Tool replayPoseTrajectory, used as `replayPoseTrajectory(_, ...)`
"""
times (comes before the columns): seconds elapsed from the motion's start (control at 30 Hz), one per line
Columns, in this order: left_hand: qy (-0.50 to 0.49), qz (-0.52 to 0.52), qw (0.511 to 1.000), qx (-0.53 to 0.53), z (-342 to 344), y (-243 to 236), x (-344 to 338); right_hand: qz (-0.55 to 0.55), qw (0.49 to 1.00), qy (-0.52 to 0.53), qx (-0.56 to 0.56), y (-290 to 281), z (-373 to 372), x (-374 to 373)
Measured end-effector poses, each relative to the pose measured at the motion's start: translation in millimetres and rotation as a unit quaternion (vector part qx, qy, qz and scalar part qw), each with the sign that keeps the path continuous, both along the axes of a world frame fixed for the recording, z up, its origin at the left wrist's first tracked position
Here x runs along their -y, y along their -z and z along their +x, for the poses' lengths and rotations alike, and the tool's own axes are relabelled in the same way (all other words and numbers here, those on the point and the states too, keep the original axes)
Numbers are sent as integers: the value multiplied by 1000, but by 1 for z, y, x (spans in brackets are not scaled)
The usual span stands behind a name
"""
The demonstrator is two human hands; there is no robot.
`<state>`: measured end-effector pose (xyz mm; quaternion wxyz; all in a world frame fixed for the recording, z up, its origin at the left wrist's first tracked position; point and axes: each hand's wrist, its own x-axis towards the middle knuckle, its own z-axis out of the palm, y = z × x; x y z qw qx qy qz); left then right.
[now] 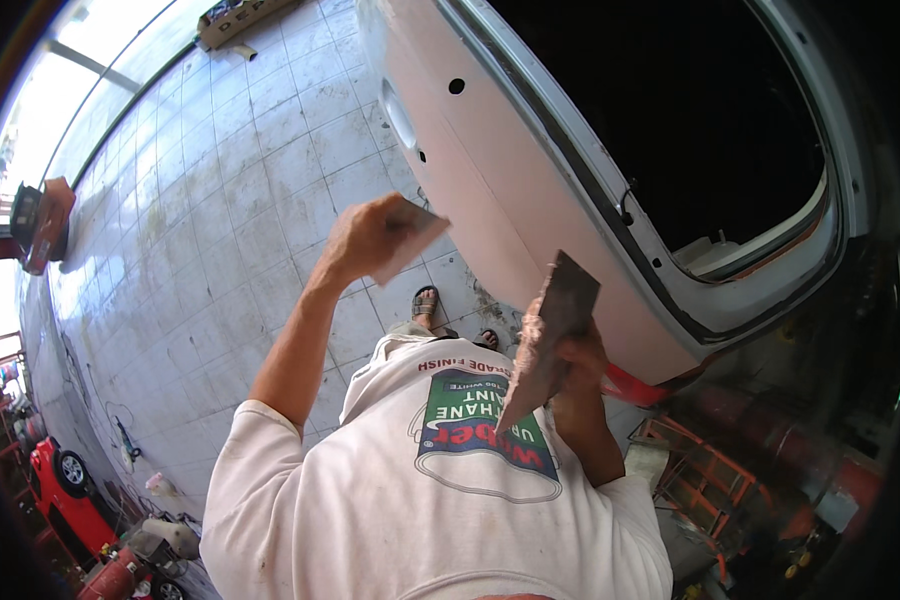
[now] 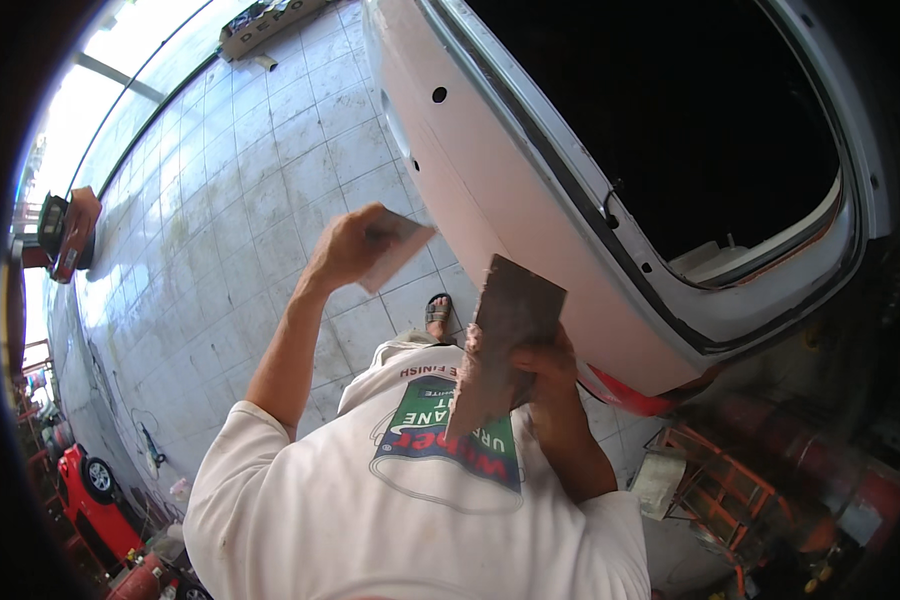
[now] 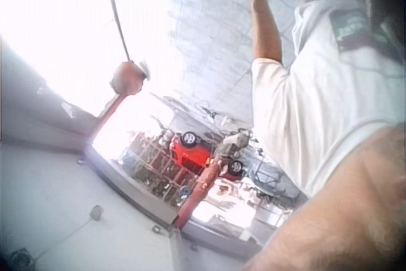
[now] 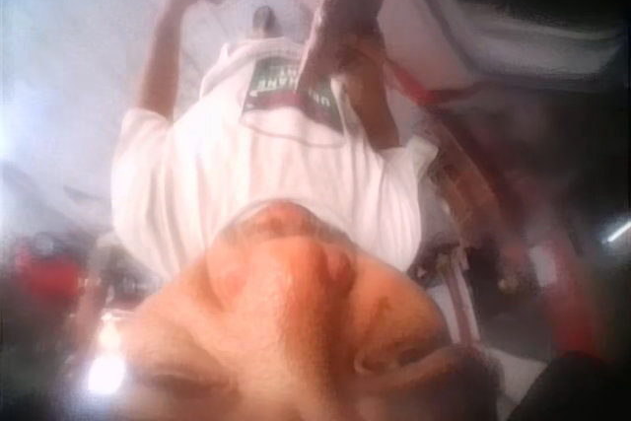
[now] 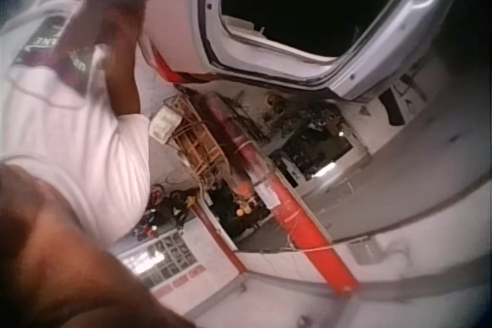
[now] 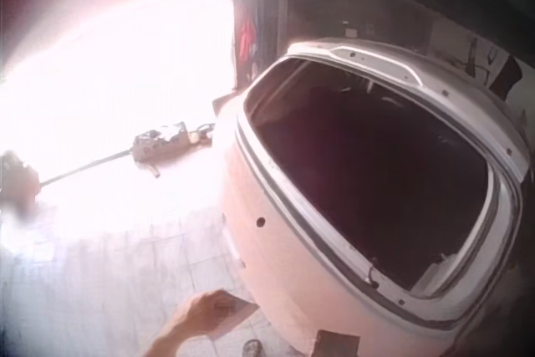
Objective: The person sands the surface of a white car trunk lid using a sanding block and sandpaper. They move the sanding block across the curved surface and edges, focusing on smoothing the bodywork in a workshop setting.
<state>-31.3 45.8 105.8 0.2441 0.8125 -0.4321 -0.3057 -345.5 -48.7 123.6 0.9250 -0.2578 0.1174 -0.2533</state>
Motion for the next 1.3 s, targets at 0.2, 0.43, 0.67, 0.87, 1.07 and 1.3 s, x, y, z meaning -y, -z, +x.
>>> replayPoseTrajectory(0.2, -315, -349, 858, -205, 78, 79, 2, -1, 989, 149, -15, -12, -39, 20)
replayPoseTrajectory(0.43, -300, -371, 878, -33, 176, 78, 97, 40, 983, 180, 12, -13, -104, 11)
replayPoseTrajectory(0.67, -250, -296, 893, 230, 253, 51, 183, -7, 967, 253, -32, -30, -140, -11)
replayPoseTrajectory(0.87, -221, -265, 913, 218, 222, 33, 209, 19, 976, 217, 11, -33, -160, -6)
replayPoseTrajectory(1.07, -205, -344, 891, 214, 108, 27, 165, 9, 979, 201, 18, -7, -219, 26)
replayPoseTrajectory(1.3, -247, -358, 878, 199, -93, 14, 97, -311, 904, 238, -172, 81, -369, 95)
